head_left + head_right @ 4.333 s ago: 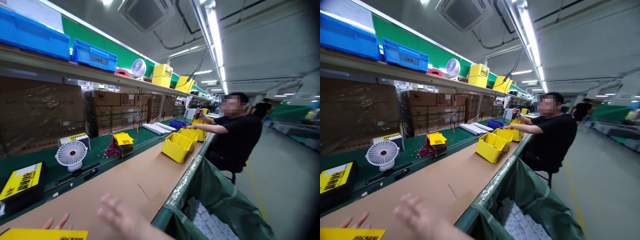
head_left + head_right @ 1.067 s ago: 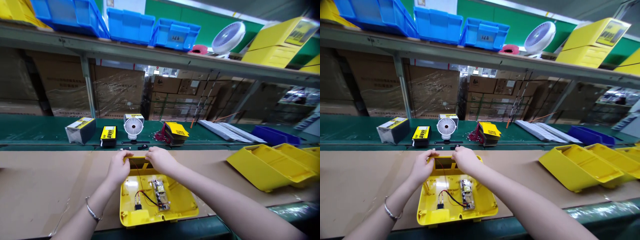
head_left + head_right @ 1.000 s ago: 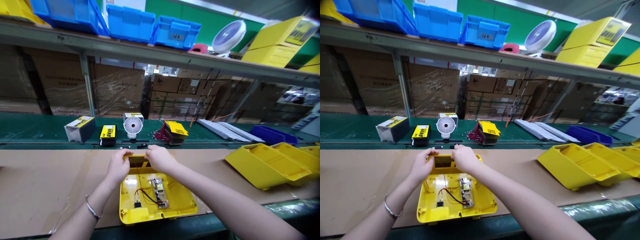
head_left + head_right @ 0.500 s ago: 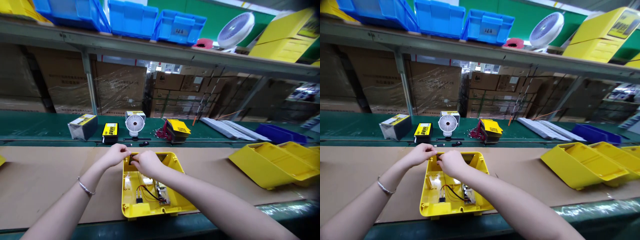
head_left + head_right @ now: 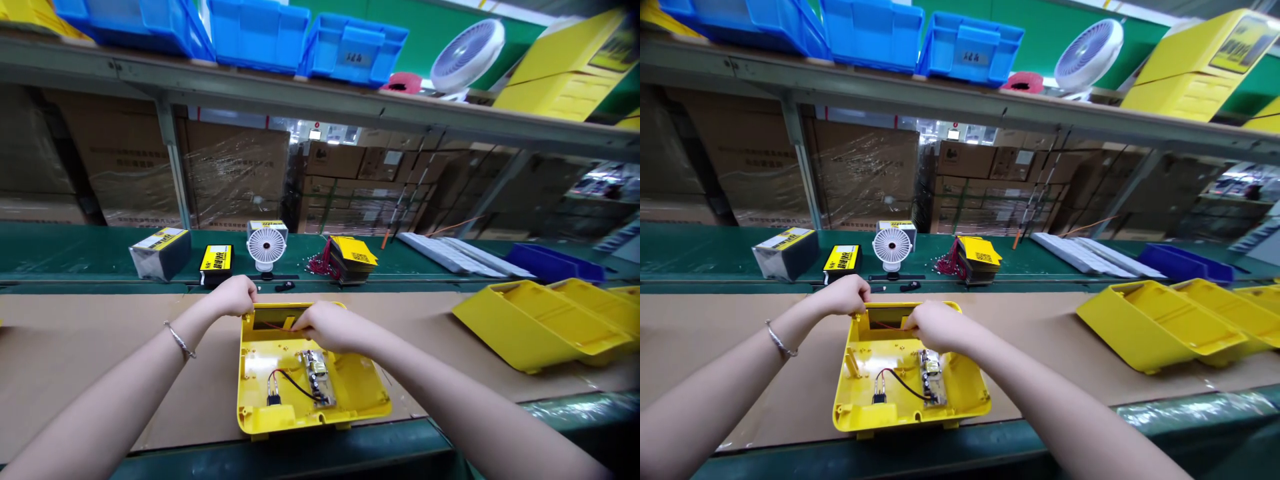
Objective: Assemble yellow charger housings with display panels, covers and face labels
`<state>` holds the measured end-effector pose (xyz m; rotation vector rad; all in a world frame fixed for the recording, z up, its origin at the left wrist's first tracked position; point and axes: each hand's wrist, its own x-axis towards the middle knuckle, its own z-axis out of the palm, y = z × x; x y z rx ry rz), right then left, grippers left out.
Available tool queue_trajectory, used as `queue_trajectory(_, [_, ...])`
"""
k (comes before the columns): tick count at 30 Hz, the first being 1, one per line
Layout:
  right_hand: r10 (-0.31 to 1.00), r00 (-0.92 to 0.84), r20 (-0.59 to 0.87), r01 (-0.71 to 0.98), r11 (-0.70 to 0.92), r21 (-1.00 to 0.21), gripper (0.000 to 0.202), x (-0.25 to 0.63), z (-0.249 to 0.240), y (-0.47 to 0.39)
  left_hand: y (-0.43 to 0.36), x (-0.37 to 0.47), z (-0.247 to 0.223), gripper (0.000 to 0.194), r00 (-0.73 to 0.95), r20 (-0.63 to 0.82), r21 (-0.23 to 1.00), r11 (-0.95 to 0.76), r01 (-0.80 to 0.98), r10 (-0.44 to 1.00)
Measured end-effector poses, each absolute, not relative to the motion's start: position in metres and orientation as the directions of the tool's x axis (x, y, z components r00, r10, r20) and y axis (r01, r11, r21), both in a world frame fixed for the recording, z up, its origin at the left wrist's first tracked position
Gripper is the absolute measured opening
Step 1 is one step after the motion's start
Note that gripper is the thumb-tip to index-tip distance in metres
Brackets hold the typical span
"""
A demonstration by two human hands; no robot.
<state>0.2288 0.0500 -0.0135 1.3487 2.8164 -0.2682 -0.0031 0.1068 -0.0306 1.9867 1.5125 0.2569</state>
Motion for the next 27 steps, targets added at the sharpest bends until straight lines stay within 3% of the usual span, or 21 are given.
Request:
queue_trajectory(3, [0.764,-0.645,-0.020,0.744,0.622,-0.245,0.026,0.244,-0.010,0.047,0.107,-0.001,-0.039,0.019,0.300,-0.140,0.596,-0.162,0.786,0.944])
queue_trajectory(5, [0.783,-0.599,0.165,0.736,0.620,-0.272,0.024,0.252,-0.013,0.046,0.105,0.000,-0.045,0.020,0.276,-0.092,0.609,-0.165,0.776,0.957])
queue_trajectory(8, [0.802,-0.423,0.421,0.852,0.510,-0.115,0.029,0.261,-0.024,0.047,0.098,0.002,-0.047,0.019,0.260,-0.022,0.625,-0.190,0.757,0.965])
queue_trajectory(11, [0.829,-0.355,0.432,0.925,0.380,0.029,0.019,0.269,-0.030,0.048,0.085,0.004,-0.035,0.014,0.261,0.071,0.635,-0.246,0.733,0.963])
queue_trajectory(15, [0.782,-0.363,0.507,0.923,0.377,0.079,0.021,0.277,-0.017,0.035,0.055,0.002,-0.008,0.019,0.238,0.249,0.605,-0.343,0.719,0.939])
queue_trajectory(20, [0.649,-0.505,0.570,0.850,0.488,0.198,0.020,0.280,-0.016,0.007,0.021,-0.014,-0.015,0.027,0.318,0.448,0.414,-0.509,0.755,0.836])
queue_trajectory(23, [0.624,-0.578,0.526,0.787,0.596,0.158,0.017,0.278,-0.029,-0.004,0.011,-0.030,-0.037,0.061,0.423,0.358,0.400,-0.546,0.736,0.833])
queue_trajectory(27, [0.687,-0.510,0.518,0.740,0.658,-0.144,0.017,0.274,-0.033,0.001,0.011,-0.040,-0.044,0.084,0.514,0.072,0.613,-0.445,0.653,0.855])
